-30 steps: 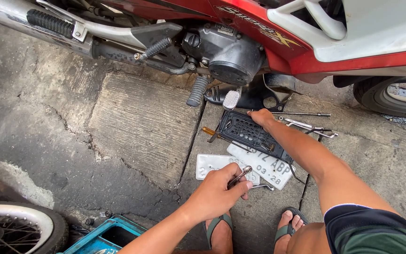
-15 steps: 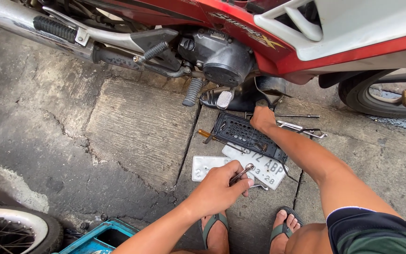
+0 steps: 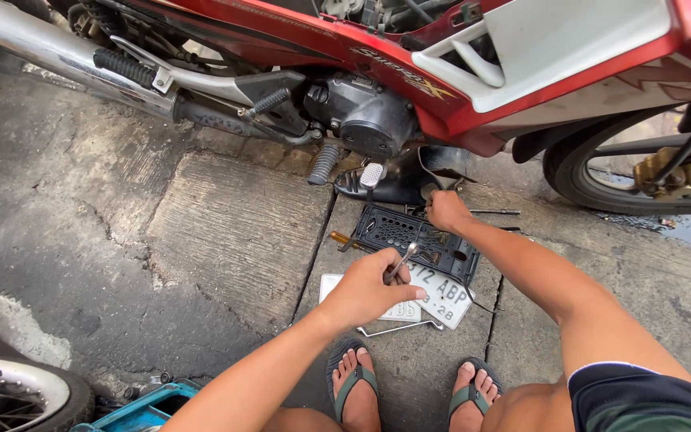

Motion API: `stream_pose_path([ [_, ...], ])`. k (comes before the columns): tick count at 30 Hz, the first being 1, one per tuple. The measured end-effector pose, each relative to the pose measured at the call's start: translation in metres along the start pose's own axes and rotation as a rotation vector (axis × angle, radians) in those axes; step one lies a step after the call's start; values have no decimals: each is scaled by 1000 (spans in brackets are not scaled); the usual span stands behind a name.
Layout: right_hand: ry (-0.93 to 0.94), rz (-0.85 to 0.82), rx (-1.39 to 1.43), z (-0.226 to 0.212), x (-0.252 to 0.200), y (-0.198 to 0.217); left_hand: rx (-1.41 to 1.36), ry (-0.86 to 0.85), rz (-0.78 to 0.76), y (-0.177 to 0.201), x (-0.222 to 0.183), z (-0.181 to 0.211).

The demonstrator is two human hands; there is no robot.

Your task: Removing and adjusting the front license plate of a motorcycle using a wrench.

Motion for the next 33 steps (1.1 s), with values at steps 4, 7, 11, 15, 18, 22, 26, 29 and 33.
stream_pose_path([
  [4,25,68,41,-1,-6,10,-56,-45,46,-2,14,-3],
  [7,58,172,162,-14,-23,31,-68,-63,97,2,22,8],
  [11,213,230,571,-44,-40,58,-148,-110,248,25,40,13],
  [15,351,167,933,-100,-102,100,-343,-104,372,46,41,8],
  [18,360,146,1033,-111,-119,107,-416,-146,381,49,44,9],
  [22,383,137,1133,-124,-130,111,-434,-177,369,43,45,9],
  [26,419,83,1226,-137,-141,116,-428,-266,333,35,46,9],
  [29,451,61,1245,-144,-147,120,-446,-317,314,32,38,17],
  [33,478,45,1264,-153,-158,124,-477,-349,307,30,34,22],
])
Point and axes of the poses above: each hand's wrist, its own x-axis towards the middle knuckle, its own y-axis out of the back of the hand, z = x × y, the point moved 2 cm from there along x, towards the middle knuckle, and after that the axes turned 5 degrees about -x, right-handed, at the moved point
